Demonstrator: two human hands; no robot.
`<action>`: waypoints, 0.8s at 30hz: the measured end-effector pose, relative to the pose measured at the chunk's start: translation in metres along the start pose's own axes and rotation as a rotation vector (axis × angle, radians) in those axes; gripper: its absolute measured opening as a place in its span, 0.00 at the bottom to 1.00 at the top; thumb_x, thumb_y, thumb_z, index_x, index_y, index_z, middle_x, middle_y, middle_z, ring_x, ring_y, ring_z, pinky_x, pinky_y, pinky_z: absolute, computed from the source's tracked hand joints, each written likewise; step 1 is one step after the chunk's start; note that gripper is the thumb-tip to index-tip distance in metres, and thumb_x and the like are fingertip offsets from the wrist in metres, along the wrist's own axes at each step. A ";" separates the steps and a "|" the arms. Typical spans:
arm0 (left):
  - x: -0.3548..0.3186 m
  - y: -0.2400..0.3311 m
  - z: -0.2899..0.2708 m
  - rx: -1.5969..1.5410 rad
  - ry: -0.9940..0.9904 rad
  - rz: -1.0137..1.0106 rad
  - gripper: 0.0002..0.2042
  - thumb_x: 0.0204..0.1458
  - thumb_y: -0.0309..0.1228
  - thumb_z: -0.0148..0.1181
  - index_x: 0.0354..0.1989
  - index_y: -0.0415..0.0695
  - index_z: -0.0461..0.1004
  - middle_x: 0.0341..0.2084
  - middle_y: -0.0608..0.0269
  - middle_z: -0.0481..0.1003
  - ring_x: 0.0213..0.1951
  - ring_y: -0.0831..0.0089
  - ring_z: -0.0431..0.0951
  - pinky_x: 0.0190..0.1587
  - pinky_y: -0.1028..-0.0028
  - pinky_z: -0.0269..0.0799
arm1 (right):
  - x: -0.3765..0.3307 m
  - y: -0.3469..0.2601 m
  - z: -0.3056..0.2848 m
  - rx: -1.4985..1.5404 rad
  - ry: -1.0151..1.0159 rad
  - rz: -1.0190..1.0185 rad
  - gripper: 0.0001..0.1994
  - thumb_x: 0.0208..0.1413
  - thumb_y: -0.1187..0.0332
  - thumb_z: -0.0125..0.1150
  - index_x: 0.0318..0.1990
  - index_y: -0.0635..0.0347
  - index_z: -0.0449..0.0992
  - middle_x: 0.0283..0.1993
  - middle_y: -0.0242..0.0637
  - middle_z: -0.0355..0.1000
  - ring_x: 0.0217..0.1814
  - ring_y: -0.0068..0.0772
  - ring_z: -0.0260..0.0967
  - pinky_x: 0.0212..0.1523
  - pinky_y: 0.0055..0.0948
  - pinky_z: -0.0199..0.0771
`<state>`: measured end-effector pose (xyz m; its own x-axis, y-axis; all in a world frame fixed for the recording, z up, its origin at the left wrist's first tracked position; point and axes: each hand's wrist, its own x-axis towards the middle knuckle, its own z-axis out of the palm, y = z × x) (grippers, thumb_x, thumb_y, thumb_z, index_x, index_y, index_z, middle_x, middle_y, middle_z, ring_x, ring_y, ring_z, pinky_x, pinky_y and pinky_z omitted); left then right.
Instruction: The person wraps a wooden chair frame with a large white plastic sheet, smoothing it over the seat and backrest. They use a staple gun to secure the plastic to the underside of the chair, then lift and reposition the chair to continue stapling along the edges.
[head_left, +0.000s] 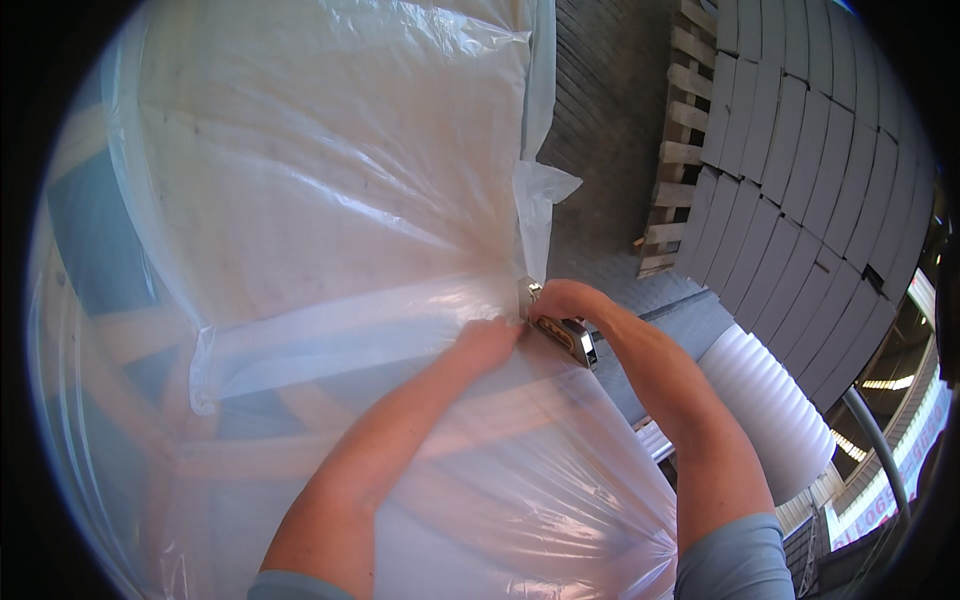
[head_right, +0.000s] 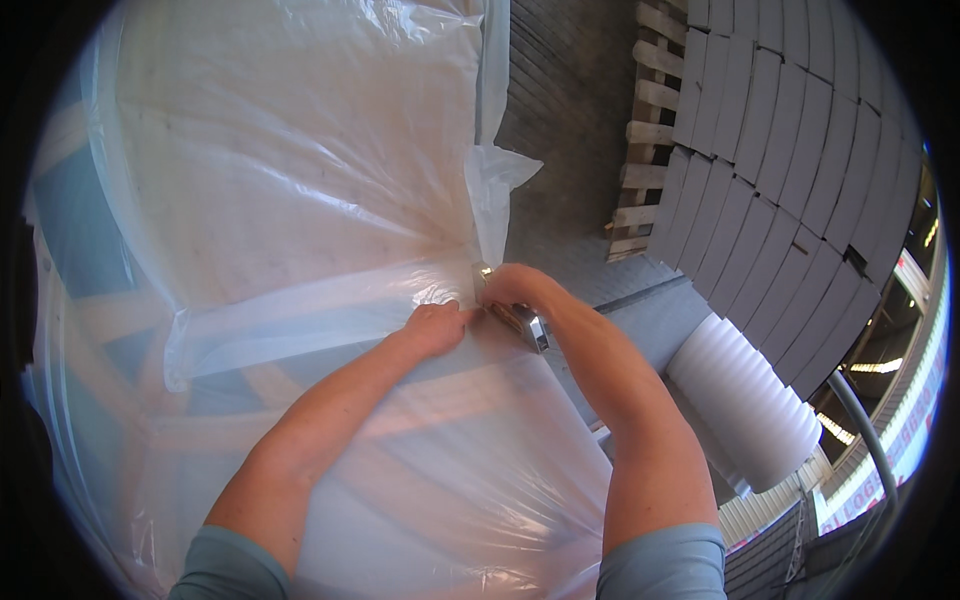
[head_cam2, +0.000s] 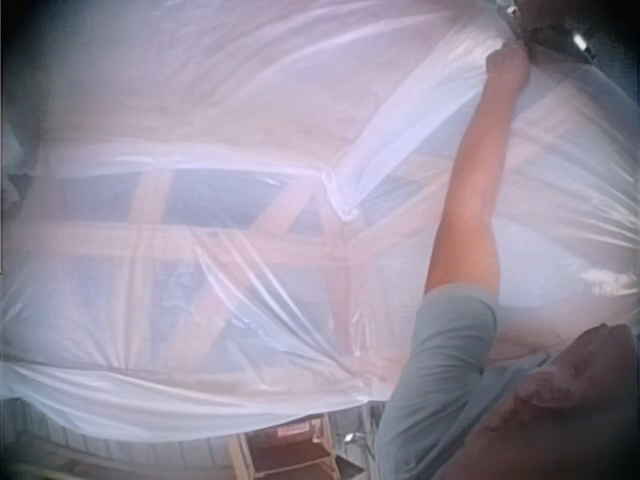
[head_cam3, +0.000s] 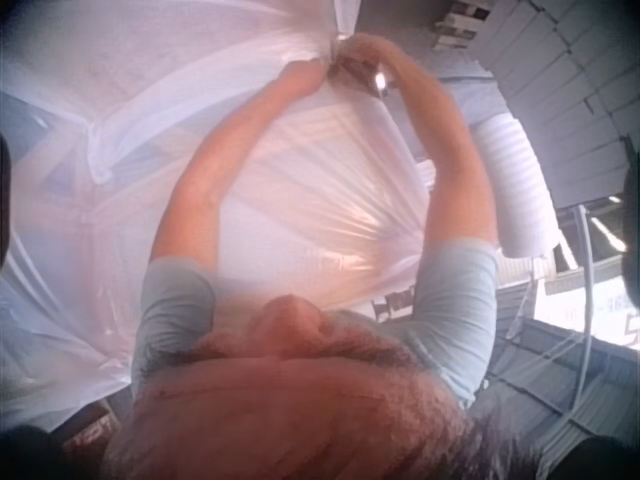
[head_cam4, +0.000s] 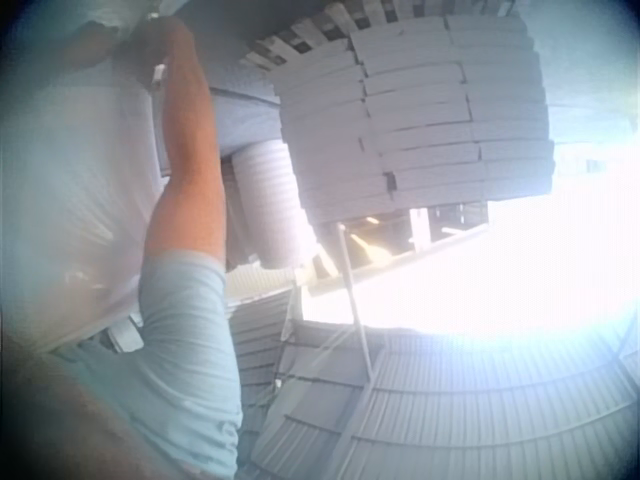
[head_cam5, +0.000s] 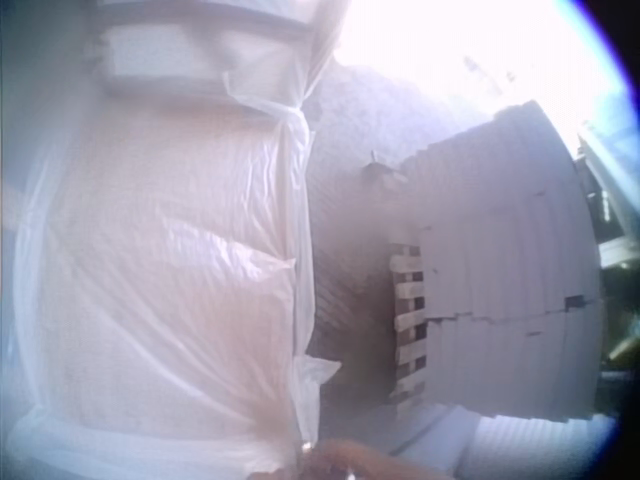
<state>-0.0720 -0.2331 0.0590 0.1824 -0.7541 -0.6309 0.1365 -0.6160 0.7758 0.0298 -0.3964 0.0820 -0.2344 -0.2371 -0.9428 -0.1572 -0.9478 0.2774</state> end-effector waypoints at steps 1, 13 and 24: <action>-0.001 -0.003 -0.001 -0.031 0.025 -0.002 0.21 0.59 0.31 0.43 0.61 0.55 0.68 0.46 0.49 0.73 0.49 0.51 0.76 0.53 0.56 0.71 | 0.002 0.004 0.005 0.005 0.056 -0.021 0.23 0.45 0.55 0.62 0.46 0.61 0.81 0.42 0.46 0.78 0.40 0.43 0.77 0.40 0.41 0.77; -0.224 -0.131 -0.043 0.063 0.023 -0.515 0.18 0.61 0.35 0.48 0.57 0.43 0.70 0.55 0.52 0.70 0.60 0.54 0.66 0.61 0.58 0.64 | -0.033 -0.009 -0.002 -0.001 0.191 -0.128 0.23 0.53 0.52 0.56 0.42 0.65 0.79 0.41 0.51 0.78 0.42 0.52 0.77 0.46 0.43 0.76; -0.310 -0.136 -0.040 -0.025 0.008 -0.414 0.20 0.62 0.39 0.45 0.60 0.46 0.71 0.63 0.52 0.66 0.66 0.57 0.61 0.66 0.62 0.59 | -0.105 -0.183 0.017 0.015 0.076 -0.613 0.28 0.50 0.46 0.56 0.29 0.72 0.79 0.22 0.48 0.72 0.15 0.34 0.64 0.14 0.35 0.57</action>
<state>-0.1083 0.0934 0.1491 0.1150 -0.4417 -0.8898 0.2236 -0.8612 0.4564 0.0667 -0.1946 0.1335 -0.0285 0.3348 -0.9418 -0.2551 -0.9135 -0.3170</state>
